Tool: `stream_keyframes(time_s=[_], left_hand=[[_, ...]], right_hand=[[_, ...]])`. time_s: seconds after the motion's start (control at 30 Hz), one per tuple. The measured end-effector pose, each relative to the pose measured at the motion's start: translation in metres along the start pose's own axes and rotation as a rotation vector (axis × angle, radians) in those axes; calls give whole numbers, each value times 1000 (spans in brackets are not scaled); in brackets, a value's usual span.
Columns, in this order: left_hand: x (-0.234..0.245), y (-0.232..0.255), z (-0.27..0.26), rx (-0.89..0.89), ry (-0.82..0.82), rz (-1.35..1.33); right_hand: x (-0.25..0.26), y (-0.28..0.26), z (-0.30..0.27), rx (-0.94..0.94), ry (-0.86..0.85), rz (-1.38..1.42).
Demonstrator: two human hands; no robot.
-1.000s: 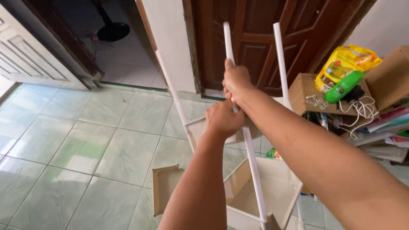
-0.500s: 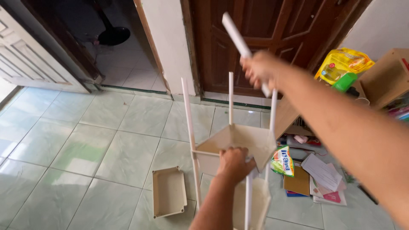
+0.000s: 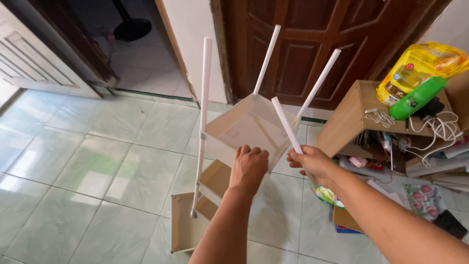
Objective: The person assembles a white plastic rolling cart by inserting vertical poles into the trays and securing them with small white plastic clips. They handle multiple trays and poles, moving the partially assembled unit to the floor to continue attaching components.
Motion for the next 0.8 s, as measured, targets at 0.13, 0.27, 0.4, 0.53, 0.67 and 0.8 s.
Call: stream_keyframes(time_s=[0.13,0.27,0.4,0.53,0.67,0.8], left_hand=[[-46,-13,-21,290,31,-93],[-78,-26,-37,327,24,-140],[-106,-31,-38,380,-37,-222],[-121,-51,-54,425,-104,-265],[-111,-69,-63,417,-82,-265],[-85,-76,-76,401,-2,-370]], right_hand=[[19,54,25,-48,25,-38],[27,88,50,6,8,-120],[14,109,50,-26,-52,-53],[-10,99,43,-42,-101,-49],[-35,82,37,-60,-176,-24],[-69,68,24,-7,-304,-25]])
Point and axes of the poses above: each hand's wrist, its own z-axis towards the middle knuckle, its own x-axis out of the back of the hand, y = z × x, the point moved 3 cm from there along z, towards the middle knuckle, and after that the axes turned 8 degrees about z, right-handed, at the moved point
